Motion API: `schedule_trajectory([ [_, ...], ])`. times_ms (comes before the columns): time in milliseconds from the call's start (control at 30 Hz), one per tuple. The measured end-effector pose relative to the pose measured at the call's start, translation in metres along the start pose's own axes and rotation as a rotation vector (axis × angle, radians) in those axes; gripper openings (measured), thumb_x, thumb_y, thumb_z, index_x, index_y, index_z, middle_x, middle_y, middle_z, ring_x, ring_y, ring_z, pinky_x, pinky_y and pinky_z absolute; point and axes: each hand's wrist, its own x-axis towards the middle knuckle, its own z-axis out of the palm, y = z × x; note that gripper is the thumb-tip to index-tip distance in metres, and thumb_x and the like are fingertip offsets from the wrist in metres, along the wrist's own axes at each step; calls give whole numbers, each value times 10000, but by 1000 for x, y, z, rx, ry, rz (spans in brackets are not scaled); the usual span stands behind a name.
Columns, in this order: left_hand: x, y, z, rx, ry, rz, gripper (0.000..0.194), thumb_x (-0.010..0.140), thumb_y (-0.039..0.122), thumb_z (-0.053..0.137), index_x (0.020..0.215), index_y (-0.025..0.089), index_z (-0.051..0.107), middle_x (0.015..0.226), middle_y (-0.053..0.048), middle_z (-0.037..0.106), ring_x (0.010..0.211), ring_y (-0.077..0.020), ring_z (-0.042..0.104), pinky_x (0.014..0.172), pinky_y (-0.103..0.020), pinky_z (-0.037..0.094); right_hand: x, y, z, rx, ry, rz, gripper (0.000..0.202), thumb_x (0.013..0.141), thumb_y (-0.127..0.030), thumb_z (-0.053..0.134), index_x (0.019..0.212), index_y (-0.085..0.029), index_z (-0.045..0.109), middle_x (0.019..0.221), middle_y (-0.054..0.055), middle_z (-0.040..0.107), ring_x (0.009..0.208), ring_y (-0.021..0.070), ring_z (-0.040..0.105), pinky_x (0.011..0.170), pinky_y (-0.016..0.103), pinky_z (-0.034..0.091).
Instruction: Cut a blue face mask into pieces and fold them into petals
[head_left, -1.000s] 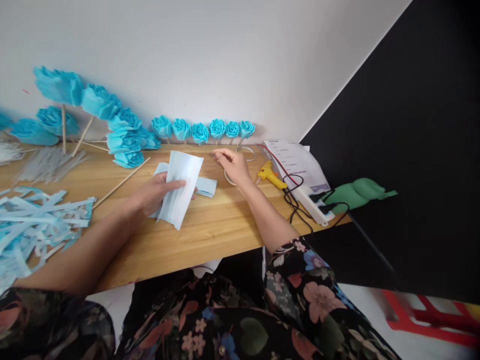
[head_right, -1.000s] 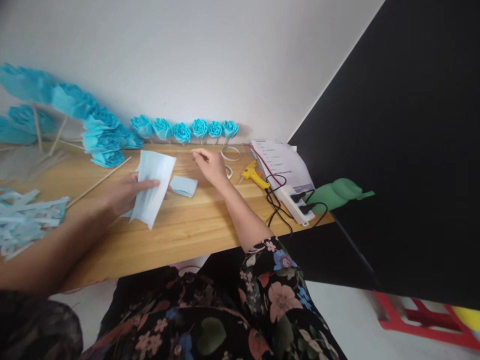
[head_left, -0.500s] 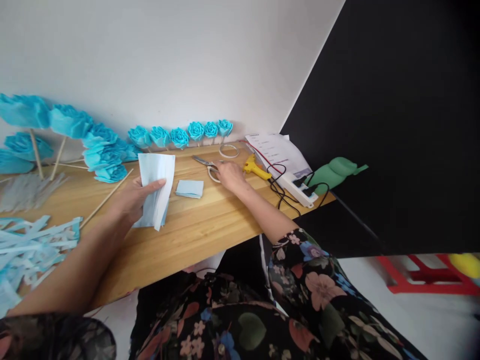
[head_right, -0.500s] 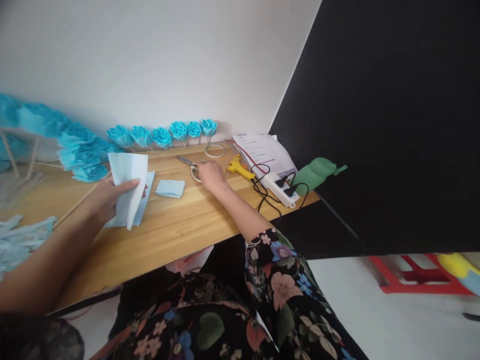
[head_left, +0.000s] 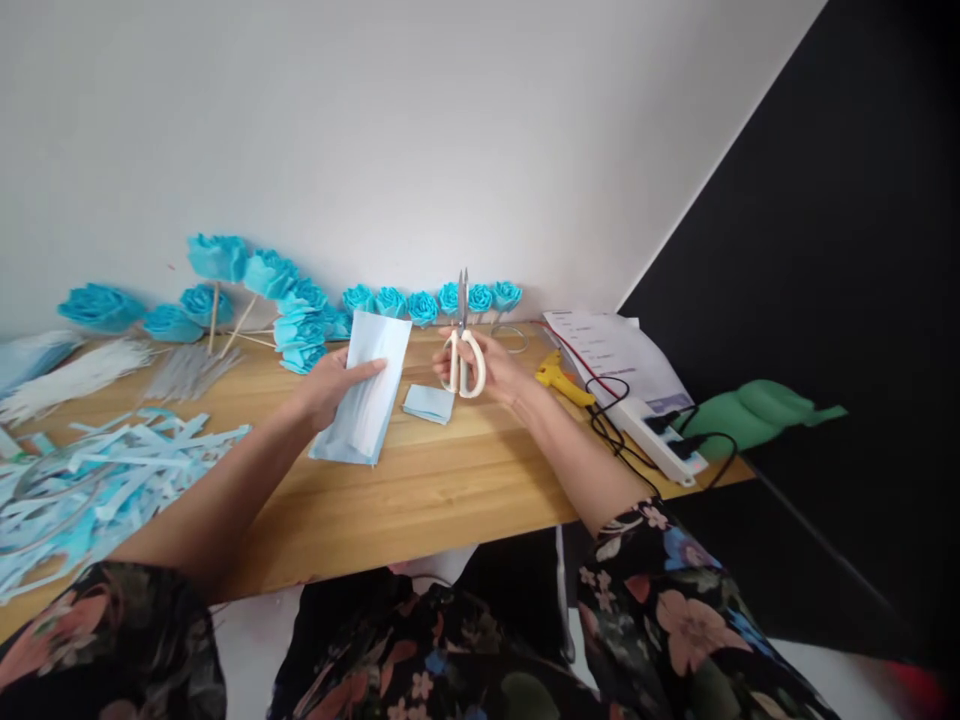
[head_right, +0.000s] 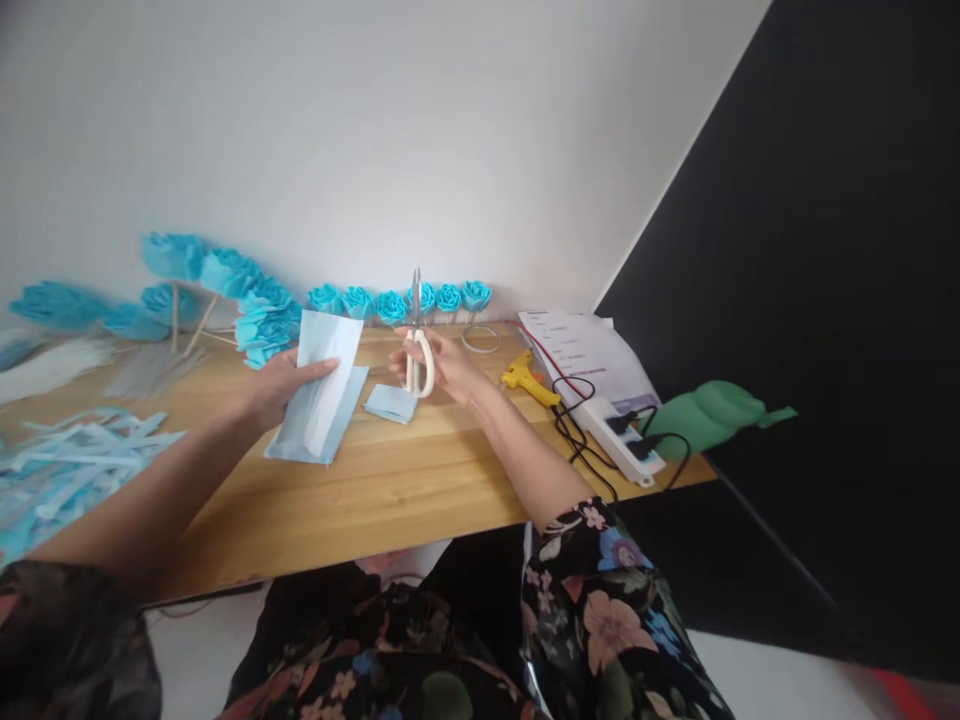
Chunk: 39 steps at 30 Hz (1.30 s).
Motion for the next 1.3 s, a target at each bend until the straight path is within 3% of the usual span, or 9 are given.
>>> schedule_trajectory([
  [133,2,-10,-12,-12,-7,-74,533,528,453,896,924,169,679,768,-50,737,600,-188,646,540,-283,521,4,5,1,52,-3,-73,460,786,-452,771,1140,-224,585,749,-37,603,602,93,557,597,249,521],
  [267,0,-16,-19,9,-5,-96,508,525,464,893,881,166,687,760,-67,733,586,-196,635,518,-286,506,-5,8,1,-138,-86,-76,481,808,-526,718,1155,-224,578,766,-31,536,603,85,490,512,211,382],
  [433,-2,-20,-19,52,-25,-78,490,553,486,875,873,164,692,740,-58,716,575,-179,615,512,-268,477,-19,7,5,-452,-136,-65,416,808,-414,731,1142,-214,584,876,-5,562,739,103,514,658,236,422],
  [600,-1,-25,-18,113,-25,-24,490,599,533,828,877,157,681,743,-68,708,578,-187,608,520,-276,465,-20,5,3,-679,-186,-40,406,816,-399,712,1139,-186,590,990,46,627,855,154,572,772,304,466],
  [900,-3,-26,-17,298,50,77,518,643,589,769,905,149,693,727,-65,696,584,-200,598,492,-261,416,-22,3,6,-683,-234,-5,383,833,-383,688,1139,-170,603,997,61,647,852,156,574,762,302,471],
  [1300,-1,-29,-20,440,11,152,489,709,600,710,913,157,734,812,-84,732,651,-233,634,532,-287,426,-23,2,12,-662,-267,9,356,843,-354,683,1124,-145,625,949,43,644,787,133,560,731,284,460],
])
